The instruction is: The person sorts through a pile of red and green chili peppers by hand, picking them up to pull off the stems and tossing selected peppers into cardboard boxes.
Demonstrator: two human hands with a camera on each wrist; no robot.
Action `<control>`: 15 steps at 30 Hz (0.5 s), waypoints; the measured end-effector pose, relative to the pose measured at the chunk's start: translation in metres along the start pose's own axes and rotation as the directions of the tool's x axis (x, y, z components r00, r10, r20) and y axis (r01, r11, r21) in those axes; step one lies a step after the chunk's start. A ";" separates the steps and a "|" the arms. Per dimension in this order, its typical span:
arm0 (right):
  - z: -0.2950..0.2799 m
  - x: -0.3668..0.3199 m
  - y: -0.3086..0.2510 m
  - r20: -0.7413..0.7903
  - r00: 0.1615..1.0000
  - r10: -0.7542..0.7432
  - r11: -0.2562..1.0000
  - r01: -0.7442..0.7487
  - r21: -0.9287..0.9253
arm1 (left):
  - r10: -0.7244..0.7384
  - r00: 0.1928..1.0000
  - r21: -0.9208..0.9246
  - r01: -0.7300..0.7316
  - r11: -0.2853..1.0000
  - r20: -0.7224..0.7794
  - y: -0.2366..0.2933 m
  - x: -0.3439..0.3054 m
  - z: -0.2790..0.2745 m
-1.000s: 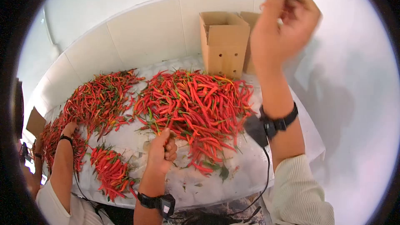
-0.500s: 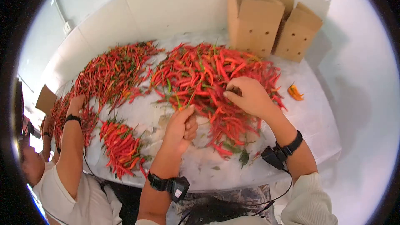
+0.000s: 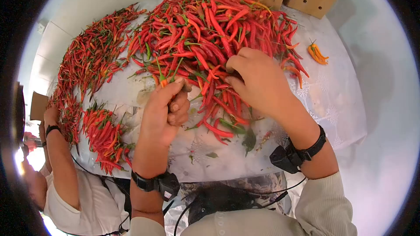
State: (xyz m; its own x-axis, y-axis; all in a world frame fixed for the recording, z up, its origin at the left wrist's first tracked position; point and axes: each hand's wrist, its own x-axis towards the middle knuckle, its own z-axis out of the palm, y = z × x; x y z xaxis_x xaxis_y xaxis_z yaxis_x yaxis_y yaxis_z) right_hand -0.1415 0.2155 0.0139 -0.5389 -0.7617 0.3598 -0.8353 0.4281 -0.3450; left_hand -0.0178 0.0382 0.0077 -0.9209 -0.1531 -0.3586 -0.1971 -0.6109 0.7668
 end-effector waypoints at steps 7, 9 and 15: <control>-0.001 -0.002 -0.007 -0.200 0.966 0.165 0.904 -0.067 0.421 | 0.090 0.996 -0.014 -0.090 0.996 -0.022 0.003 -0.004 0.006; -0.002 -0.002 -0.007 -0.259 0.947 0.191 0.855 -0.032 0.517 | 0.093 0.996 -0.004 -0.093 0.996 -0.006 0.002 -0.003 0.006; -0.012 -0.002 -0.018 -0.013 0.898 0.440 0.077 -0.023 0.997 | 0.024 0.998 0.014 -0.025 1.000 0.054 0.001 -0.005 0.006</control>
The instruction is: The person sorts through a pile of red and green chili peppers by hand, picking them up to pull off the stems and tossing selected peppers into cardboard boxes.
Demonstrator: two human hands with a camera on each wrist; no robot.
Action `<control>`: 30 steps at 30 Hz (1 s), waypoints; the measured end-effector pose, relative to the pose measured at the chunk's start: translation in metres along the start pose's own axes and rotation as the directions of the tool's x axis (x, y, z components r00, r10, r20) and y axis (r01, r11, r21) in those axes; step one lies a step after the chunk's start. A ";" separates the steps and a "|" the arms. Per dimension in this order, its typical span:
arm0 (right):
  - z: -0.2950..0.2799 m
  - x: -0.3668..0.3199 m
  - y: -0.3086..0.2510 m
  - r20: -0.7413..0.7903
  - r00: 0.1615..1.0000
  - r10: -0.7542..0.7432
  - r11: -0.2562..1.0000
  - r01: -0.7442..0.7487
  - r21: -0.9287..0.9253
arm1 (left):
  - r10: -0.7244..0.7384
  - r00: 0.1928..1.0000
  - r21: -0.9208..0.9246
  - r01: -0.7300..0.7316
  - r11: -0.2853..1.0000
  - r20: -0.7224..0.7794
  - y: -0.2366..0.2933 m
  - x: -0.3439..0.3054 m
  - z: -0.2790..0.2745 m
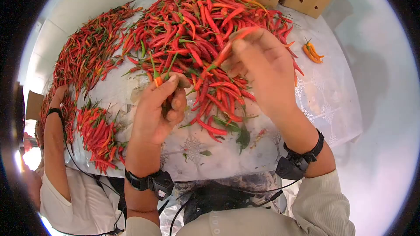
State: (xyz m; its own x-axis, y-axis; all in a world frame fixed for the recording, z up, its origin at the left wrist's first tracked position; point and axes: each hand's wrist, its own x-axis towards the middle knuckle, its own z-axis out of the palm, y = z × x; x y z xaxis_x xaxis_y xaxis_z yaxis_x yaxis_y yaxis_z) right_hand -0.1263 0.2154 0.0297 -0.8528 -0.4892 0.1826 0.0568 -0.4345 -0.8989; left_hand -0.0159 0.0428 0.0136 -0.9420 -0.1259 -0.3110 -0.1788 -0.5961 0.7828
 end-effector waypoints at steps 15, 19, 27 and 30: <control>0.014 -0.003 0.019 0.621 0.668 -0.410 0.262 0.739 -0.621 | 0.115 0.993 -0.105 -0.110 0.988 0.041 -0.001 0.001 -0.008; 0.010 0.000 0.025 0.525 0.782 -0.337 0.204 0.605 -0.770 | 0.138 0.964 -0.140 -0.173 0.975 -0.227 0.004 0.000 0.005; -0.001 0.006 0.033 0.525 0.782 -0.336 0.231 0.609 -0.759 | 0.087 0.987 -0.069 -0.098 0.993 -0.138 0.001 0.003 -0.002; 0.008 0.000 0.025 0.551 0.753 -0.360 0.311 0.653 -0.691 | 0.077 0.992 -0.087 -0.085 0.993 -0.097 -0.002 0.007 -0.009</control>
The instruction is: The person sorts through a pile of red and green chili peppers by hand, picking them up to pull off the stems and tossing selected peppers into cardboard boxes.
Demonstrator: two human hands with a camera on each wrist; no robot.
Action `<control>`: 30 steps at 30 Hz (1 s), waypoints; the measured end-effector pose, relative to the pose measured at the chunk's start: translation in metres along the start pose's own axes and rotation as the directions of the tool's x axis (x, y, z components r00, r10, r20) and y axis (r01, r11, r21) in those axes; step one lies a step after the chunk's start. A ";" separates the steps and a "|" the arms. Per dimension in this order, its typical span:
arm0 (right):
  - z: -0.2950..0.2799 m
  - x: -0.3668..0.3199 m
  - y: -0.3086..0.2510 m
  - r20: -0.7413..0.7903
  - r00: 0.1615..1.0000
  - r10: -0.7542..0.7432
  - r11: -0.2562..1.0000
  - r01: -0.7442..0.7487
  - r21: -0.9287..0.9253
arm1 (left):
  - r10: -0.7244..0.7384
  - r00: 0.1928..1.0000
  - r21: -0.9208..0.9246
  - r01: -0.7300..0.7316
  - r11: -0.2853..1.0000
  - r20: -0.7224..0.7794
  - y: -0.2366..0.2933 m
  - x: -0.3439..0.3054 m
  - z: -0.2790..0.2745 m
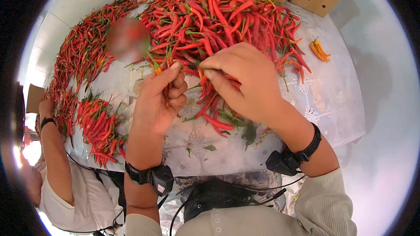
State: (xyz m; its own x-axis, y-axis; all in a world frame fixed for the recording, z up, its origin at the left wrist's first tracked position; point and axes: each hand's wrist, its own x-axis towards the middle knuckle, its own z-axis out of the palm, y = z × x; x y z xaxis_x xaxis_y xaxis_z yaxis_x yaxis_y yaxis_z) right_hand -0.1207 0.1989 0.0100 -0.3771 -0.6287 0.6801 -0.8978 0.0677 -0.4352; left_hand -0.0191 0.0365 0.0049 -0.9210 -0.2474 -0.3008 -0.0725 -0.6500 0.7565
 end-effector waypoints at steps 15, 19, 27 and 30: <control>0.004 -0.009 -0.014 0.168 0.980 -0.103 0.977 0.068 0.203 | -0.030 0.999 -0.156 0.036 0.987 0.042 -0.002 0.002 -0.006; 0.000 -0.009 -0.020 0.154 0.986 0.066 0.959 -0.105 0.264 | -0.013 0.999 -0.169 0.018 0.985 0.032 0.000 -0.001 -0.002; 0.001 -0.010 -0.018 0.177 0.971 0.159 0.918 -0.212 0.335 | 0.035 0.995 -0.031 -0.032 0.999 0.090 -0.002 -0.002 -0.002; 0.006 -0.010 -0.016 0.142 0.974 0.174 0.924 -0.212 0.318 | 0.072 0.996 0.186 -0.081 0.979 0.055 -0.003 -0.004 0.005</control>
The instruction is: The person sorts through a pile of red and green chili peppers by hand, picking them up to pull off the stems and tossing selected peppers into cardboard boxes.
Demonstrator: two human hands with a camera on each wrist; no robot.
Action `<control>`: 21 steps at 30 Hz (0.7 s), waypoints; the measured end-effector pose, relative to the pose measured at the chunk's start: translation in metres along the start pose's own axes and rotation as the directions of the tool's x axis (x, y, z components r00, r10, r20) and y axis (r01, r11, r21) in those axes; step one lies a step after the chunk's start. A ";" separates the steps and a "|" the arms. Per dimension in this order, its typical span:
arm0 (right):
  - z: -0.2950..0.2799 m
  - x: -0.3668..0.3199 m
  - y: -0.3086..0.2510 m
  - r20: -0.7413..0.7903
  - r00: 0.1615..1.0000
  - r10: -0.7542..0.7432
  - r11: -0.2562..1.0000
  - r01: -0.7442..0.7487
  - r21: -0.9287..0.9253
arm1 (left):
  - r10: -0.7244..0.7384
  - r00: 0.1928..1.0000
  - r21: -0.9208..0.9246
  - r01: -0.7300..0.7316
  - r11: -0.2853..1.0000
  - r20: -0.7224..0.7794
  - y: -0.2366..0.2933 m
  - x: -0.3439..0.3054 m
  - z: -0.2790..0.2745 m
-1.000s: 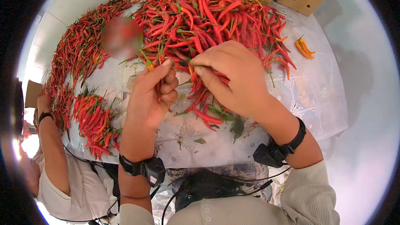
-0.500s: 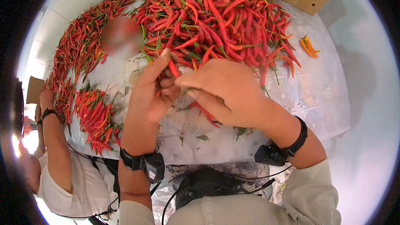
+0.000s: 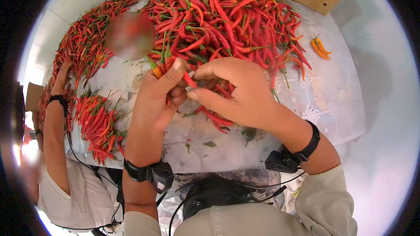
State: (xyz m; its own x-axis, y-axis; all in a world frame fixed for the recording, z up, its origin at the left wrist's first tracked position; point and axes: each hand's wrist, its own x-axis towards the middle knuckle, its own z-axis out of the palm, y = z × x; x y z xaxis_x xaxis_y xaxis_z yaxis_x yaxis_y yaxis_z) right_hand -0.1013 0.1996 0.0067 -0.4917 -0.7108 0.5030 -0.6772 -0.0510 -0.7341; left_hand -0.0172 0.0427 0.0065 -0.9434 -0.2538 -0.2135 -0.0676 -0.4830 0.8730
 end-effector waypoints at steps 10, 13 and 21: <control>-0.032 0.014 0.015 -0.365 0.885 0.289 0.957 -0.260 0.126 | 0.042 0.973 0.006 -0.041 0.999 -0.226 0.005 -0.004 0.009; -0.074 0.024 -0.003 -0.758 0.653 -0.006 1.000 -0.013 -0.019 | 0.007 0.972 -0.115 -0.036 0.993 -0.237 0.004 0.004 -0.006; -0.178 0.090 -0.062 -0.646 -0.006 -0.763 0.631 0.203 -0.748 | -0.101 0.972 -0.283 0.038 0.958 -0.211 0.007 0.004 -0.006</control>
State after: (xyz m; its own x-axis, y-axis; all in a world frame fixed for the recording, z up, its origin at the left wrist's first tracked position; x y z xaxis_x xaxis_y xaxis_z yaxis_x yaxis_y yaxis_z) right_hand -0.2013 0.2633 0.1783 0.1664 0.4962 0.8521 -0.9372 0.3483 -0.0199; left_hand -0.0194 0.0334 0.0096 -0.8421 -0.3745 -0.3880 -0.0092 -0.7095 0.7047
